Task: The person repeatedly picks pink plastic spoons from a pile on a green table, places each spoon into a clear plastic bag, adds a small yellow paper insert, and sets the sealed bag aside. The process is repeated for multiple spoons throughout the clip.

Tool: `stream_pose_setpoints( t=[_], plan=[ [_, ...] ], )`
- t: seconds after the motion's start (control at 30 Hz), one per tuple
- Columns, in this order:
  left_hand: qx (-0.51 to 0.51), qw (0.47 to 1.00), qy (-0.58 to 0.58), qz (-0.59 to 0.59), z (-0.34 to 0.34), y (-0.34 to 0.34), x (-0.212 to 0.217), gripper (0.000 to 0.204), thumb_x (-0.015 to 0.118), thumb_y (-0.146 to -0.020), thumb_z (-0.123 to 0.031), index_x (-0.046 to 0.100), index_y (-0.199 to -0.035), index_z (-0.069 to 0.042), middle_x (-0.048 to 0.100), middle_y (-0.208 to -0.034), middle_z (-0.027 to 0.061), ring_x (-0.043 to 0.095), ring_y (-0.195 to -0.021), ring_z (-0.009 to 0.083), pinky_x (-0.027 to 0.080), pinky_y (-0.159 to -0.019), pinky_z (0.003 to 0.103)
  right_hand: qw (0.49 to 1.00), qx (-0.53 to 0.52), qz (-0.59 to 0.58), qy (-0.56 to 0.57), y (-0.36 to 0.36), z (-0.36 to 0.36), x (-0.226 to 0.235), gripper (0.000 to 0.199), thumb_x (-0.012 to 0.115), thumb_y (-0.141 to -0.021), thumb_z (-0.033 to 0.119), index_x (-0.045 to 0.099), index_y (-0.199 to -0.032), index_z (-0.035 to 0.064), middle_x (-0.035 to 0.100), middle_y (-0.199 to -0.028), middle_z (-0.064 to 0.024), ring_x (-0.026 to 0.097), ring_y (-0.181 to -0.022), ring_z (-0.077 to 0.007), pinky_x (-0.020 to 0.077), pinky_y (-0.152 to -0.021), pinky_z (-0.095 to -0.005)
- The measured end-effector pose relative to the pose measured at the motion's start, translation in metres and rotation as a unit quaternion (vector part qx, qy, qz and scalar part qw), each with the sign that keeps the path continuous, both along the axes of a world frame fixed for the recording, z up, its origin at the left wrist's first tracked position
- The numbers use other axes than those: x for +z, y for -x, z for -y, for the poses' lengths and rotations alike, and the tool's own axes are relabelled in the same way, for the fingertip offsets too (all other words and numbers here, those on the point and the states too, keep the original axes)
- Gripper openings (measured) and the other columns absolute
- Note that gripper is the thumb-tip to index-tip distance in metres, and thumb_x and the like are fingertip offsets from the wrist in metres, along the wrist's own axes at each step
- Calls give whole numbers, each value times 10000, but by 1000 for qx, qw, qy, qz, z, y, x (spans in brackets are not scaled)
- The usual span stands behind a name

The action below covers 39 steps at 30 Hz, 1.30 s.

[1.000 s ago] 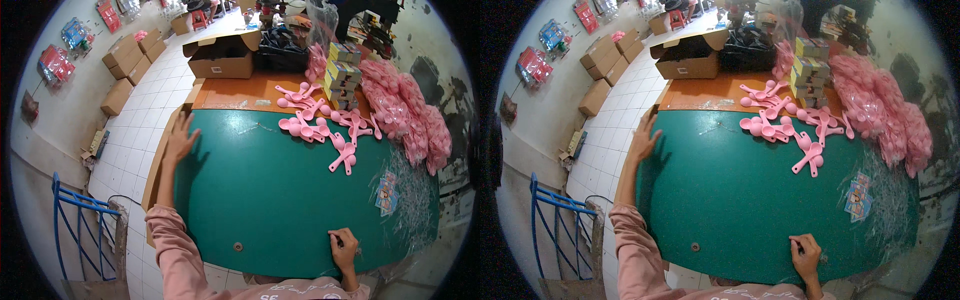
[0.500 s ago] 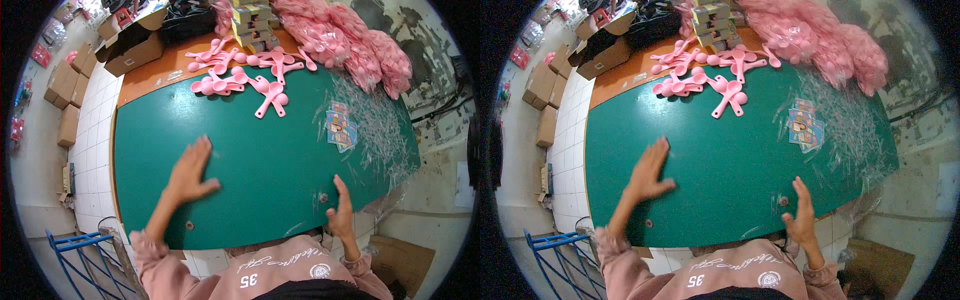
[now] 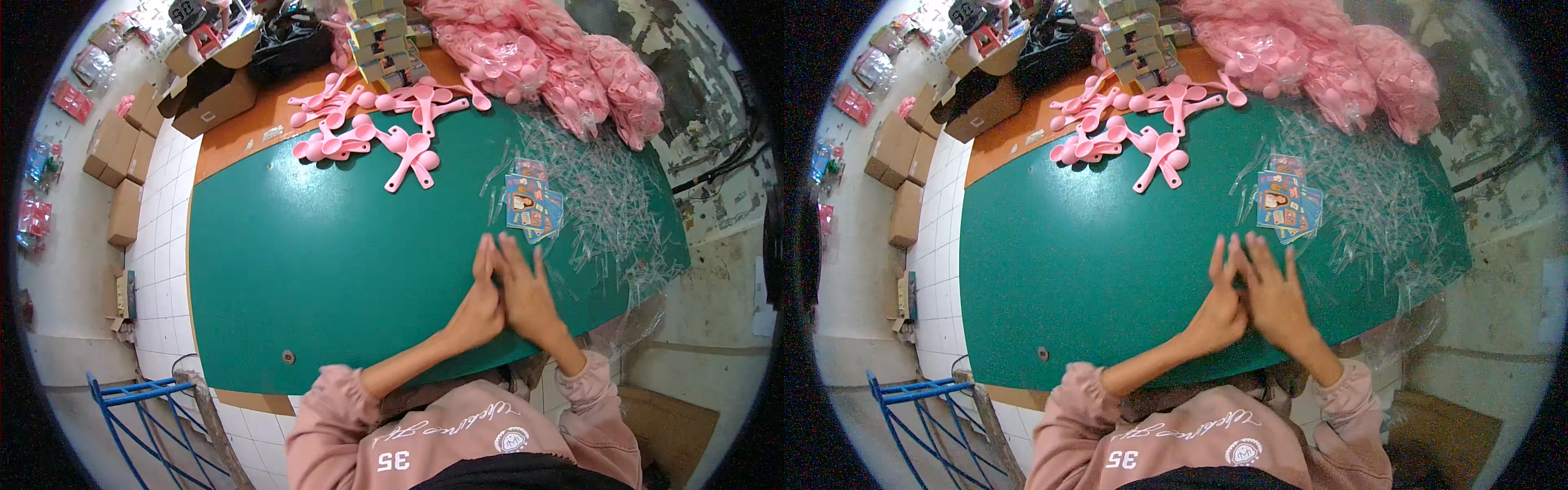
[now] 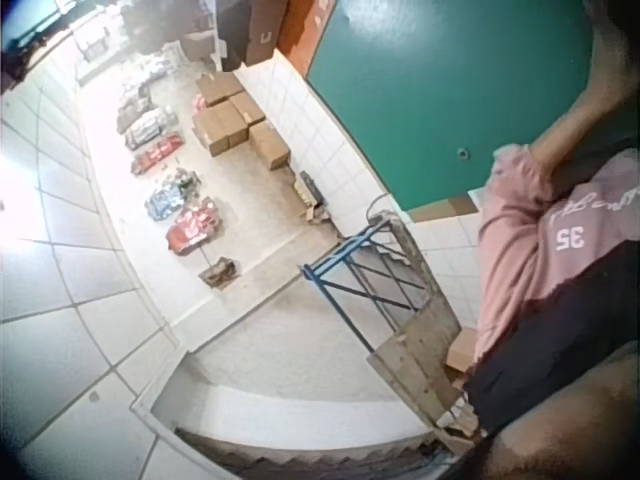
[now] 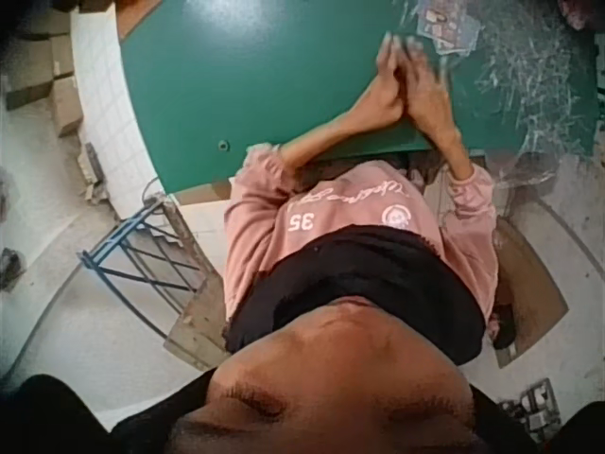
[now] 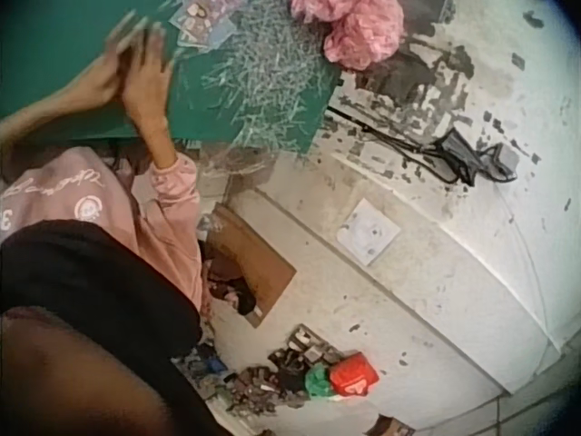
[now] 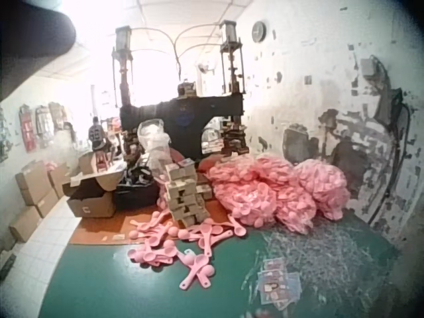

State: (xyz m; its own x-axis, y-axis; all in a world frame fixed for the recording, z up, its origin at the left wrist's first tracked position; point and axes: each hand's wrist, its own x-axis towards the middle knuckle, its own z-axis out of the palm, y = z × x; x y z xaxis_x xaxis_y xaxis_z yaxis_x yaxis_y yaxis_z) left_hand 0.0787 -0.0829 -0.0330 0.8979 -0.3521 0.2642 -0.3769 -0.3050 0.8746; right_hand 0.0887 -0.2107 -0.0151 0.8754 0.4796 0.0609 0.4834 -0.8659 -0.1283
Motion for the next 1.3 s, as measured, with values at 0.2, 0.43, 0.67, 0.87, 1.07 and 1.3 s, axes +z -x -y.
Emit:
stream_pose_setpoints(
  t=[0.2,0.43,0.67,0.87,1.07,1.3],
  plan=[
    [30,835,520,-176,1,-66,39,879,388,-615,148,44,-1370,-144,199,-1419,198,190,-1335,304,195,-1082,405,966,-156,133,-156,-29,95,27,500,647,-725,154,509,-1205,152,419,-1268,-149,402,-1178,-311,289,-990,-492],
    [41,857,479,-188,-47,-69,66,536,370,-739,39,299,-1264,-38,333,-1346,191,276,-1302,300,228,-1074,421,977,118,147,-103,-17,21,35,212,572,-760,173,637,-961,191,606,-1035,1,513,-1087,-203,236,-1017,-546],
    [203,901,353,-151,-134,-10,76,332,479,-863,-110,416,-1175,-12,496,-1153,152,499,-1088,250,377,-962,382,988,76,124,43,-72,143,38,165,578,-767,192,664,-907,175,615,-1022,-18,549,-1003,-227,269,-983,-547],
    [278,895,320,-139,-165,37,54,282,468,-884,-126,447,-1147,-27,536,-1075,121,534,-1014,218,412,-921,360,784,-59,-140,-602,-146,214,150,177,588,-781,126,631,-889,-7,601,-956,-76,565,-918,-200,437,-820,-347],
    [355,901,210,-133,-181,66,52,209,450,-909,-146,508,-1076,-33,563,-1020,94,558,-961,194,447,-865,341,870,-414,-13,268,-204,261,116,274,546,-829,157,574,-1048,-6,611,-1001,-104,574,-941,-220,450,-809,-335],
    [492,847,160,-127,-228,111,54,186,394,-921,-82,511,-1047,-10,572,-994,94,564,-936,177,448,-821,303,878,-258,-218,-339,-207,292,100,321,531,-847,233,562,-1087,23,603,-1031,-126,588,-928,-266,452,-844,-431]
  ],
)
